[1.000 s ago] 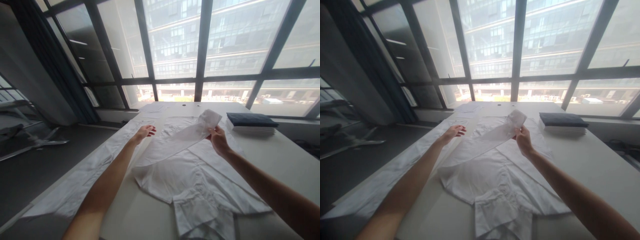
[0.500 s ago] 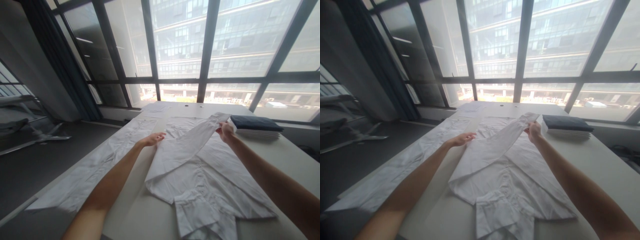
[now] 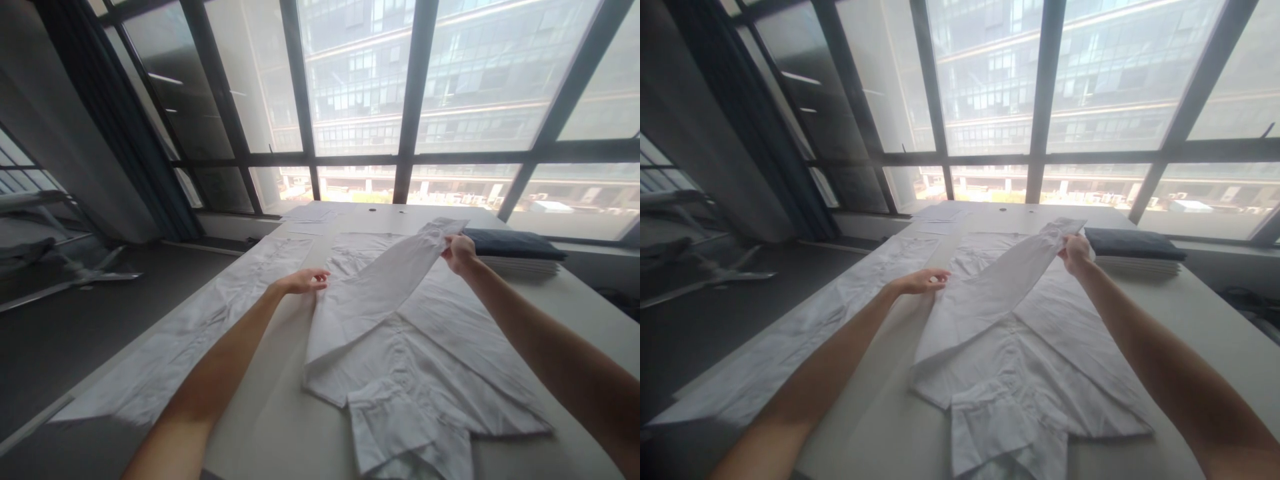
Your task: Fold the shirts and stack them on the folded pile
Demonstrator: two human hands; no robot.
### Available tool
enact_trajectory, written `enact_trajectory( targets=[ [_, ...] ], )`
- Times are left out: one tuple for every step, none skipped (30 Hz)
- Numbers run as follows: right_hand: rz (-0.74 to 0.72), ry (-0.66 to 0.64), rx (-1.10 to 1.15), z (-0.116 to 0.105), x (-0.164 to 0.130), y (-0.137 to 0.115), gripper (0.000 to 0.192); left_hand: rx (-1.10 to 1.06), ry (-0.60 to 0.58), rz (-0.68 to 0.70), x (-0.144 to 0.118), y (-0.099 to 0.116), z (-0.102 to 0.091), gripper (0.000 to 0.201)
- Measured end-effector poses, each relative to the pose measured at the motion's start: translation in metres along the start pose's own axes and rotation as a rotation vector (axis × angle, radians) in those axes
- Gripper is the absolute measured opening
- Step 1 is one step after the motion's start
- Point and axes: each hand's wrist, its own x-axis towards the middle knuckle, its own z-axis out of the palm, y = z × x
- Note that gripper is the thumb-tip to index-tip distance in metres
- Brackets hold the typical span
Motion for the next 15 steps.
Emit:
enact_trajectory(
  targets=[
    [-0.002,-0.013,-0.012,0.002,0.001,-0.003,0.022,0.033,0.003,0.001,-0.001,0.006,-0.001,0.059],
    [-0.002,-0.031,-0.024,0.004,0.002,-0.004,0.021,0.073,0.013,0.009,-0.002,0.014,-0.001,0.057],
    [0.000,-0.050,-0.036,0.006,0.002,-0.005,0.020,0.115,0.025,0.029,-0.005,0.023,-0.002,0.056],
    [0.003,-0.072,-0.046,0.008,0.002,-0.005,0.019,0.154,0.032,0.062,-0.008,0.034,-0.001,0.054],
    [0.005,-0.092,-0.056,0.009,0.001,-0.005,0.019,0.185,0.030,0.106,-0.013,0.045,0.000,0.053],
    [0.005,-0.109,-0.063,0.011,0.001,-0.004,0.018,0.204,0.010,0.156,-0.020,0.057,0.003,0.052],
    [0.005,-0.120,-0.068,0.012,0.001,-0.003,0.017,0.210,-0.017,0.206,-0.027,0.069,0.007,0.052],
    [0.003,-0.127,-0.070,0.014,0.002,-0.003,0.016,0.214,-0.053,0.252,-0.036,0.080,0.013,0.053],
    [0.000,-0.129,-0.070,0.016,0.003,-0.003,0.016,0.220,-0.081,0.283,-0.046,0.090,0.020,0.055],
    [-0.001,-0.131,-0.068,0.019,0.004,-0.004,0.018,0.227,-0.091,0.299,-0.056,0.099,0.028,0.058],
    [0.000,-0.133,-0.064,0.022,0.006,-0.006,0.019,0.232,-0.086,0.309,-0.066,0.107,0.036,0.061],
    [0.002,-0.137,-0.059,0.025,0.008,-0.008,0.021,0.234,-0.083,0.318,-0.075,0.114,0.045,0.064],
    [0.004,-0.142,-0.055,0.028,0.010,-0.010,0.022,0.226,-0.076,0.327,-0.082,0.119,0.054,0.064],
    [0.003,-0.140,-0.052,0.031,0.011,-0.012,0.022,0.214,-0.063,0.338,-0.088,0.123,0.063,0.063],
    [-0.001,-0.133,-0.051,0.034,0.013,-0.013,0.021,0.200,-0.054,0.349,-0.093,0.126,0.072,0.061]
  ],
)
